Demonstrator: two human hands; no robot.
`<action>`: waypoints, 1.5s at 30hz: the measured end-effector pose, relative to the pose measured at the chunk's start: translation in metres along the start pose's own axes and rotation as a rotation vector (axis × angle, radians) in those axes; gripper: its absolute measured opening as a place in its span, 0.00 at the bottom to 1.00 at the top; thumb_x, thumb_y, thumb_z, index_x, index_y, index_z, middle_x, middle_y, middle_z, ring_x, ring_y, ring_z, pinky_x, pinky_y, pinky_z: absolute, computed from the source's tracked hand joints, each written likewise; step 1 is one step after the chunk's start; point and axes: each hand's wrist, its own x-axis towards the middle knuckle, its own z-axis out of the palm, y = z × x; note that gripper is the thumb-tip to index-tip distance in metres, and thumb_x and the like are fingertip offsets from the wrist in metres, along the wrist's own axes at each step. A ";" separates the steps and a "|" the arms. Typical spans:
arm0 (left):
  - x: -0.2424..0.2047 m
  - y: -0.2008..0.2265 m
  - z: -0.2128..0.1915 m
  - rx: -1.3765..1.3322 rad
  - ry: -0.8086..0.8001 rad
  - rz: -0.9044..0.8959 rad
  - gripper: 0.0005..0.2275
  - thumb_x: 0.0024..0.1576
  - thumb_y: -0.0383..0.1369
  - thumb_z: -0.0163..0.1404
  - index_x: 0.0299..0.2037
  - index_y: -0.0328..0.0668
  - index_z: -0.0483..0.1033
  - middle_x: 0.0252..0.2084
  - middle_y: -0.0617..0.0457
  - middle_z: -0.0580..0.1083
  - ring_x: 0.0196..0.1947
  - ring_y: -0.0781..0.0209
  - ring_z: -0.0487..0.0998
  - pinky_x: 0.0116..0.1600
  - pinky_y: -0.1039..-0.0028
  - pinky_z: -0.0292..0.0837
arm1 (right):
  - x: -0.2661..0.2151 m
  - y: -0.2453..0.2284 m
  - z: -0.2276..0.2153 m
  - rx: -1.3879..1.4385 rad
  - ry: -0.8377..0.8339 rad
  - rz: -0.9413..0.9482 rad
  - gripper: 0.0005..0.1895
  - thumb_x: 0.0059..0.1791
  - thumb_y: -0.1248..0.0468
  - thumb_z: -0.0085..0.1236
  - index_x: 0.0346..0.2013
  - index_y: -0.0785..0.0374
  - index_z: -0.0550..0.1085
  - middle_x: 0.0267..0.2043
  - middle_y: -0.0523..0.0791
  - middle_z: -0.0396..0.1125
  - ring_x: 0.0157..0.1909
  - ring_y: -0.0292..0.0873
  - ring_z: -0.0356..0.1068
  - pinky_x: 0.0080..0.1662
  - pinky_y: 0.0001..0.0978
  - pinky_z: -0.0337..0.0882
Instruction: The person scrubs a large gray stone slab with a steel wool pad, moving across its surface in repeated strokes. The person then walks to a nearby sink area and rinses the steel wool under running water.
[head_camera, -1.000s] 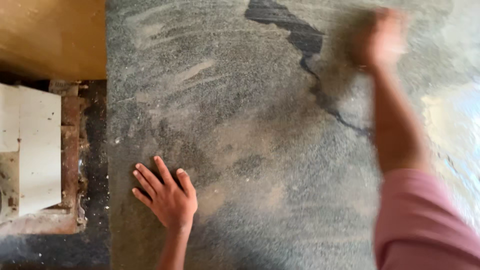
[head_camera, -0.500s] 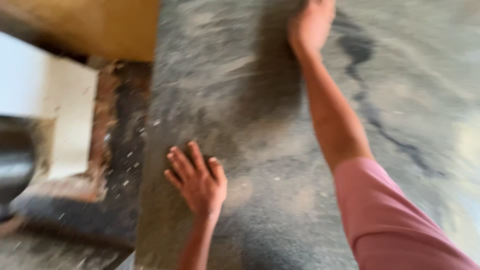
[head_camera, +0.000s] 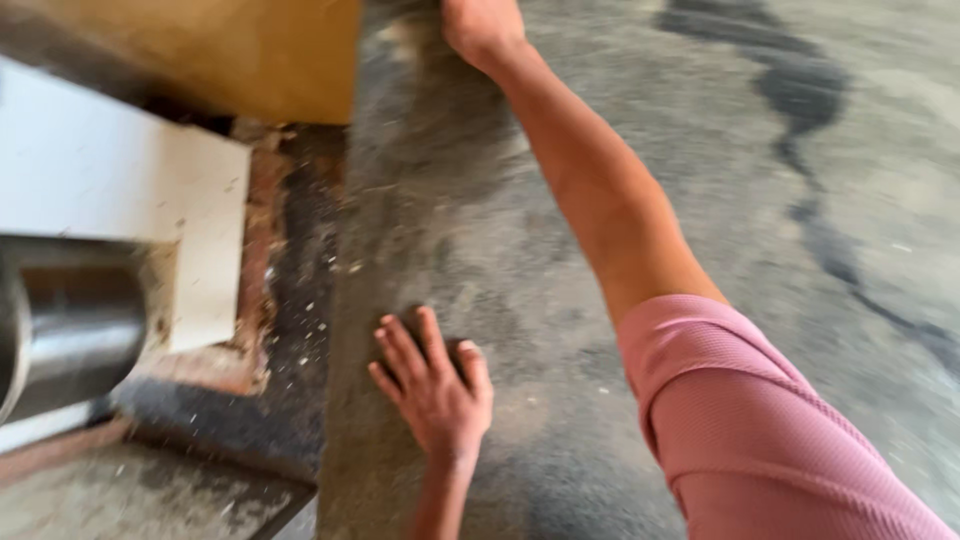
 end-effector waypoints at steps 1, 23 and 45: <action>-0.001 -0.003 0.000 0.025 -0.007 -0.002 0.29 0.63 0.50 0.34 0.72 0.44 0.60 0.76 0.30 0.51 0.77 0.32 0.48 0.74 0.37 0.35 | -0.017 0.021 -0.024 -0.016 -0.040 0.080 0.04 0.46 0.66 0.56 0.29 0.63 0.76 0.27 0.55 0.72 0.28 0.59 0.72 0.29 0.53 0.70; -0.002 -0.012 0.019 -0.150 -0.044 -0.001 0.33 0.67 0.52 0.30 0.78 0.40 0.51 0.81 0.29 0.39 0.81 0.35 0.34 0.75 0.36 0.22 | -0.467 -0.001 -0.432 -0.258 0.091 0.421 0.17 0.47 0.71 0.44 0.48 0.65 0.75 0.48 0.57 0.66 0.53 0.61 0.65 0.57 0.52 0.66; -0.010 0.222 0.047 -0.075 -0.038 0.091 0.30 0.69 0.49 0.26 0.78 0.38 0.51 0.80 0.36 0.45 0.80 0.38 0.41 0.74 0.36 0.32 | -0.420 0.361 -0.546 -0.219 0.371 0.611 0.29 0.52 0.72 0.50 0.69 0.57 0.67 0.65 0.54 0.66 0.62 0.59 0.67 0.60 0.46 0.69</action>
